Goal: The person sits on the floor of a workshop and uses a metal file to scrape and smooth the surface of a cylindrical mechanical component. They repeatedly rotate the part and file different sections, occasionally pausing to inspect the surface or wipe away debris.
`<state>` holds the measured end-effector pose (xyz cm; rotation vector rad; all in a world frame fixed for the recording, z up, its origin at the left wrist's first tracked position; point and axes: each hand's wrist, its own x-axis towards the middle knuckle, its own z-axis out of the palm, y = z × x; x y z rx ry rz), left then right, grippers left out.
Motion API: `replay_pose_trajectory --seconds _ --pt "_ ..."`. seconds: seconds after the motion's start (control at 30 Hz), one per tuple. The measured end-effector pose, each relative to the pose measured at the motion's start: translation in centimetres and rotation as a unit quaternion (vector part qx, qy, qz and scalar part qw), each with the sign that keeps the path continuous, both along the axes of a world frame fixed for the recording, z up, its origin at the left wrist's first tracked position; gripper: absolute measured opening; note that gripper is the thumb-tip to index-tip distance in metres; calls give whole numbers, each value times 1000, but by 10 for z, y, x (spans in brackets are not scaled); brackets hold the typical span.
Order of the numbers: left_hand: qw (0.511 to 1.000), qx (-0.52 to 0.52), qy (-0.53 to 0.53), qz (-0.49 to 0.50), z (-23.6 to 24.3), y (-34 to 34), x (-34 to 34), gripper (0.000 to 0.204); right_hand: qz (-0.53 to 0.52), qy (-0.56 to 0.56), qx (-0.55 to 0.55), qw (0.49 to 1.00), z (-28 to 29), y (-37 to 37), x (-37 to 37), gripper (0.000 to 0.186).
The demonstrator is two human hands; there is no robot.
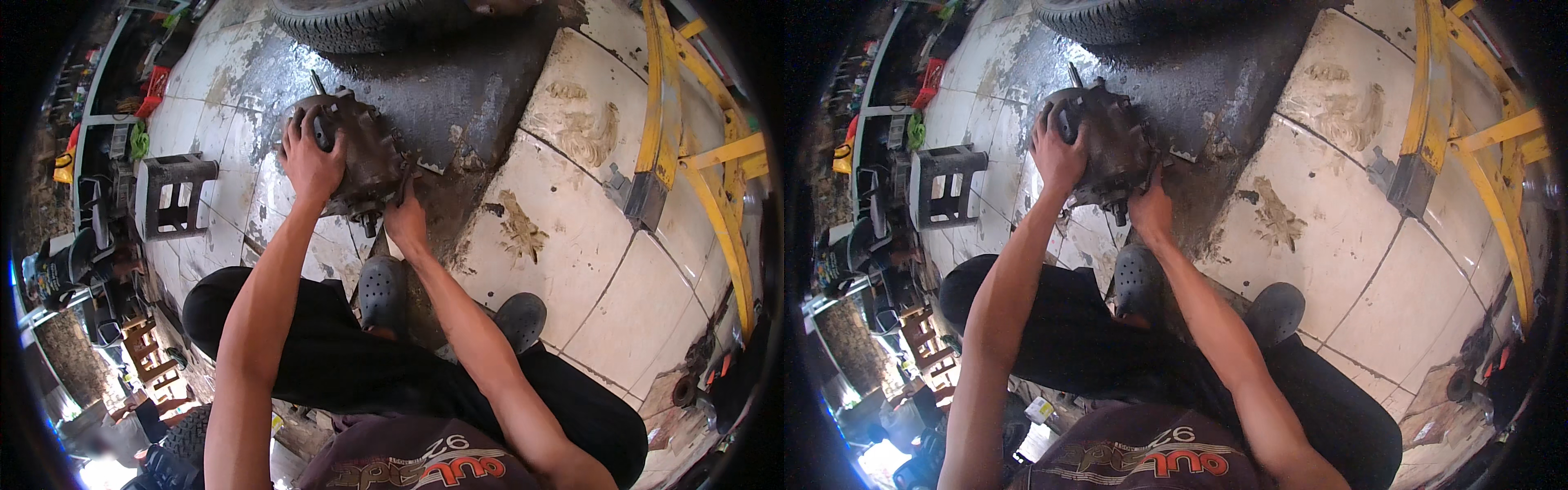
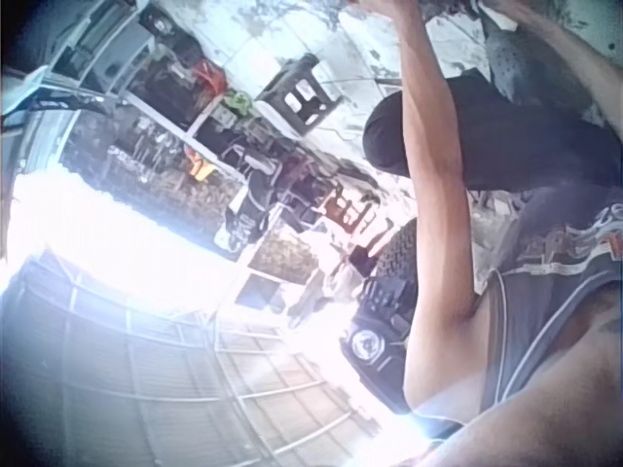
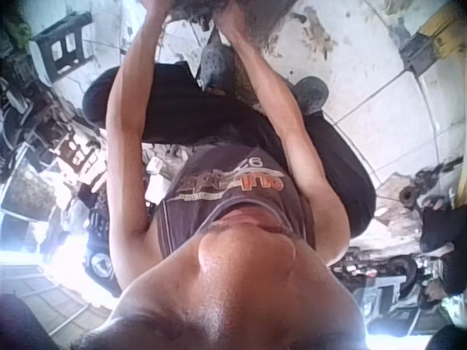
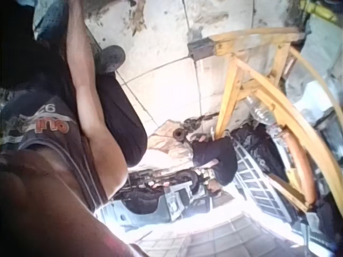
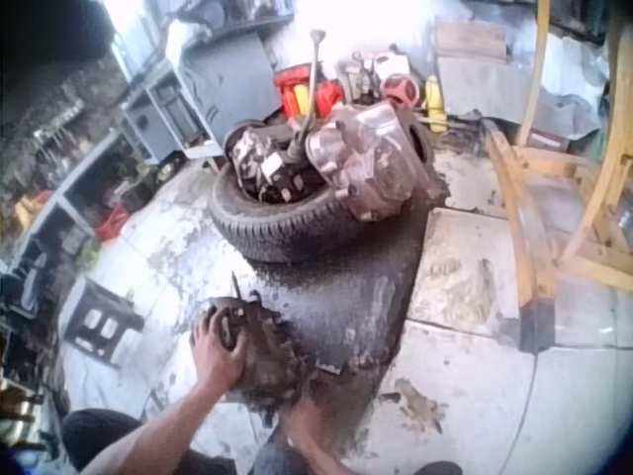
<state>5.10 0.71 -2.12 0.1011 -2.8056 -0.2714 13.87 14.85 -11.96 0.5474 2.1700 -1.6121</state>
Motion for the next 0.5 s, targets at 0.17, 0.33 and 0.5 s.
replay_pose_trajectory --seconds 0.17,0.33,0.5 --pt "1000 11 2 7 4 -3 5 61 5 -5 -56 998 4 12 8 60" --pt "1000 8 7 0 -2 2 -3 61 -68 187 -90 976 -39 5 26 60" --pt "1000 11 -8 10 6 -2 5 62 4 82 -74 994 -14 15 14 63"
